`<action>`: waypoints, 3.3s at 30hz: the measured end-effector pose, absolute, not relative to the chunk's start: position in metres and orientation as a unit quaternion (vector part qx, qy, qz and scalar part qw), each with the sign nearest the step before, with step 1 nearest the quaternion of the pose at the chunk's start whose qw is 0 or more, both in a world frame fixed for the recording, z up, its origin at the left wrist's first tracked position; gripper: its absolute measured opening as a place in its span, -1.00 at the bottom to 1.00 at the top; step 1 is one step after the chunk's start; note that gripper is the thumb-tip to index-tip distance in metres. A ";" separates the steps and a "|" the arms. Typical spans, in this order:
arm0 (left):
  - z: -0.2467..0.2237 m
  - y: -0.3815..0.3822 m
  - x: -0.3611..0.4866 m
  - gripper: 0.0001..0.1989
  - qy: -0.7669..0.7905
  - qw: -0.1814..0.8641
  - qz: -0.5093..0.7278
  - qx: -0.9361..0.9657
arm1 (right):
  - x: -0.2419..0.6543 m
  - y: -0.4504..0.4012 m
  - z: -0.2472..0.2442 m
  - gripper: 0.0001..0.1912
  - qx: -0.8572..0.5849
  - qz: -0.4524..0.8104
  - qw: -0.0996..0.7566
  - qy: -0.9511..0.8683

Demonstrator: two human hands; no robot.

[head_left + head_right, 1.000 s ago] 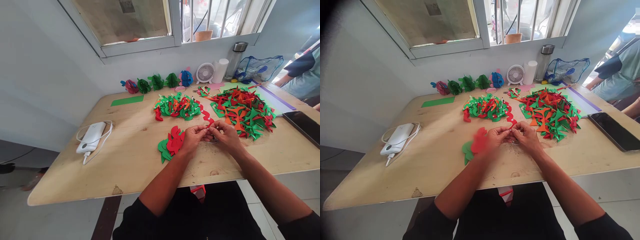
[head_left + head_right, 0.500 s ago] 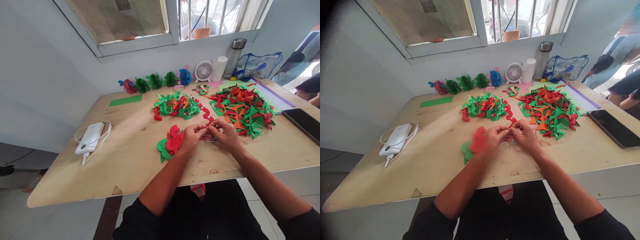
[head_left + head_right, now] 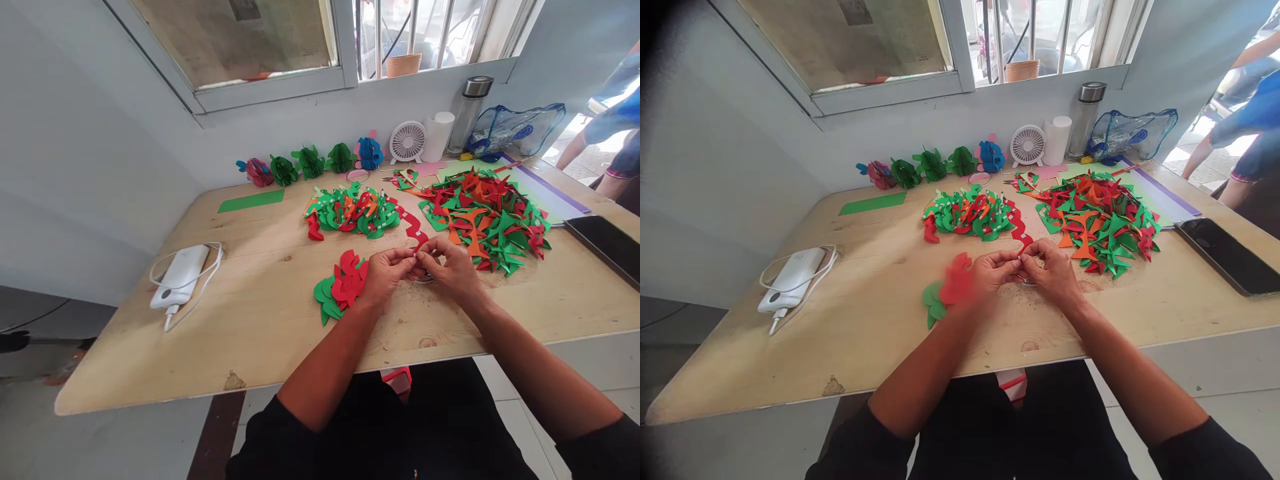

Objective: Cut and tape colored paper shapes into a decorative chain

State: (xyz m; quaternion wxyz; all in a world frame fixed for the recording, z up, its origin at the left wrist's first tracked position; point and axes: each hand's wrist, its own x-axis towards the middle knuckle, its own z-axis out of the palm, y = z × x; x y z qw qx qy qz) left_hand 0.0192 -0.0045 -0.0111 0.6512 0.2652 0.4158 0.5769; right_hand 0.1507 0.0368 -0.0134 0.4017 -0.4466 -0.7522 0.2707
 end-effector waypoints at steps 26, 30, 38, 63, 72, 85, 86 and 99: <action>-0.011 -0.004 0.018 -0.74 0.441 0.640 0.572 0.264 | 0.150 0.036 -0.011 -0.88 -0.450 0.225 0.394 -0.769; -0.010 -0.003 0.018 -0.75 0.451 0.634 0.570 0.266 | 0.149 0.034 -0.011 -0.87 -0.423 0.198 0.403 -0.787; -0.012 -0.006 0.018 -0.73 0.451 0.611 0.588 0.277 | 0.149 0.031 -0.010 -0.89 -0.391 0.115 0.407 -0.818; -0.010 -0.008 0.017 -0.77 0.456 0.612 0.572 0.300 | 0.154 0.034 -0.012 -0.75 -0.468 0.322 0.402 -0.718; -0.012 -0.005 0.016 -0.73 0.466 0.603 0.566 0.313 | 0.153 0.034 -0.011 -0.77 -0.464 0.266 0.392 -0.749; -0.017 -0.003 0.016 -0.67 0.488 0.448 0.671 0.333 | 0.153 0.031 -0.017 -0.74 -0.441 0.156 0.400 -0.788; -0.018 -0.002 0.016 -0.67 0.485 0.447 0.673 0.333 | 0.152 0.030 -0.017 -0.73 -0.434 0.145 0.399 -0.795; -0.018 -0.001 0.015 -0.70 0.446 0.511 0.681 0.276 | 0.151 0.031 -0.020 -0.73 -0.362 0.114 0.358 -0.853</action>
